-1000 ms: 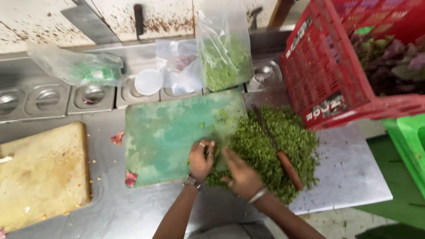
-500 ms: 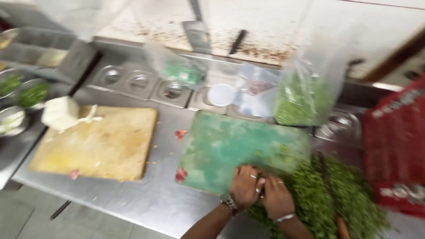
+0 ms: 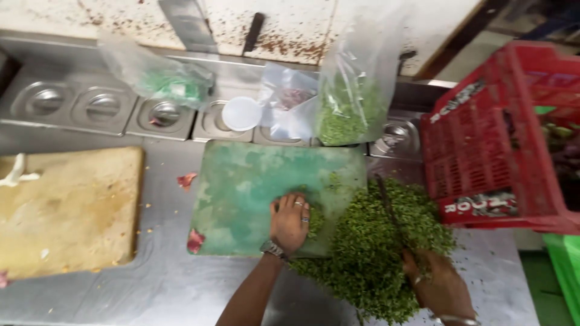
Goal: The person is chopping green leafy vegetables on a cutting board using a knife in a kitchen setting and then sorting them into bins.
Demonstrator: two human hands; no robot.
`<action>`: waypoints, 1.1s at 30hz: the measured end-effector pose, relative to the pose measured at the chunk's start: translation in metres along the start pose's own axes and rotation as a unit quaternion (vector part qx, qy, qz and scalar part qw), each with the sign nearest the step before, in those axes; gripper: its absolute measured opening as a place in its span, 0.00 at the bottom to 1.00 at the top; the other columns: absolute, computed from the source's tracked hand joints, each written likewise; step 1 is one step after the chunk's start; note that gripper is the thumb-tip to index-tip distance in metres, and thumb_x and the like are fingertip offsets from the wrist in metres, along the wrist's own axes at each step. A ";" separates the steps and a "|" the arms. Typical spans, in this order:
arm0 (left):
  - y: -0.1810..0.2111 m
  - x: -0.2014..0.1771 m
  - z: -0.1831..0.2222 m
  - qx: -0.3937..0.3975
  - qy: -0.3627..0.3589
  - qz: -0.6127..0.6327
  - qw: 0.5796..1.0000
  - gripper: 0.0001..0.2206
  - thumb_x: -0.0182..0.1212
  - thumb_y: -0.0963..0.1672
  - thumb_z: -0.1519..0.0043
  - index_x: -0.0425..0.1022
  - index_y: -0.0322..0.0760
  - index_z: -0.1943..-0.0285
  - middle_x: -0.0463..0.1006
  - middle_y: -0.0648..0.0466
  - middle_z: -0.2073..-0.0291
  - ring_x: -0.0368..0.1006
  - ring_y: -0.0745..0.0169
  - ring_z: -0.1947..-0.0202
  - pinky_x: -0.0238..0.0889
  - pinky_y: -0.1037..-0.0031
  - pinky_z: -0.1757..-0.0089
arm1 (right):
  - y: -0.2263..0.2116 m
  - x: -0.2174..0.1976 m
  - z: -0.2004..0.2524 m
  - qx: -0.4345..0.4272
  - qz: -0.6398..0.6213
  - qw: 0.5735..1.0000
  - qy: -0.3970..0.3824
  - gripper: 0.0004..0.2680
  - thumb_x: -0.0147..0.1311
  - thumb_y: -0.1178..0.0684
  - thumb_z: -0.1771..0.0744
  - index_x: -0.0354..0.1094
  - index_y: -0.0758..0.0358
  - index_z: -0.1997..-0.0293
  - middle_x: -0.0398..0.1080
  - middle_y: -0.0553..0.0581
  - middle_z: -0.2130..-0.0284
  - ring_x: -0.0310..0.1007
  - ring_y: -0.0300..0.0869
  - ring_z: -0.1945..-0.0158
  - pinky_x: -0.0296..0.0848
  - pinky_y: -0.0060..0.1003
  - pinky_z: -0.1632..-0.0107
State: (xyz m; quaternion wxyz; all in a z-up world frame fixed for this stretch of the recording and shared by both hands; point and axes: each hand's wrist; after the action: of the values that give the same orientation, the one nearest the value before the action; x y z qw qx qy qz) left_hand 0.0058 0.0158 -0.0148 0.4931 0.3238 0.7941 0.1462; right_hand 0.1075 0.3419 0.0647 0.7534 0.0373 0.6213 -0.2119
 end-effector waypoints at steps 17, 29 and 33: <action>0.025 0.001 0.040 -0.003 0.015 0.020 1.000 0.03 0.58 0.42 0.38 0.72 0.37 0.61 0.73 0.48 0.65 0.69 0.45 0.61 0.59 0.57 0.58 | -0.062 0.091 0.062 -0.067 -0.186 0.980 0.034 0.16 0.42 0.44 0.31 0.54 0.56 0.38 0.74 0.57 0.80 0.74 0.49 0.84 0.72 0.47 0.82; 0.023 -0.005 0.023 0.015 -0.013 0.059 0.998 0.06 0.58 0.44 0.37 0.72 0.36 0.60 0.74 0.49 0.60 0.68 0.46 0.58 0.57 0.57 0.57 | -0.103 0.054 0.071 -0.092 0.034 0.956 -0.276 0.11 0.40 0.45 0.30 0.55 0.64 0.53 0.77 0.70 0.68 0.79 0.63 0.63 0.76 0.58 0.56; 0.020 -0.001 0.020 0.025 -0.007 0.062 0.998 0.06 0.57 0.44 0.36 0.72 0.36 0.59 0.74 0.49 0.59 0.68 0.47 0.58 0.57 0.57 0.56 | -0.093 0.121 0.058 -0.087 0.079 0.953 -0.279 0.15 0.38 0.47 0.30 0.51 0.73 0.46 0.77 0.72 0.67 0.80 0.63 0.63 0.77 0.57 0.58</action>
State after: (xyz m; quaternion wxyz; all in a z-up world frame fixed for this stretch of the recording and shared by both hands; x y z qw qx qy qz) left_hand 0.0313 0.0283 -0.0128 0.4801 0.3857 0.7727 0.1540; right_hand 0.1435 0.2062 -0.0181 0.9115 -0.0400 0.3971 -0.0993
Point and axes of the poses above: each hand's wrist, its own z-axis away from the middle knuckle, its own x-axis out of the palm, y = z × x
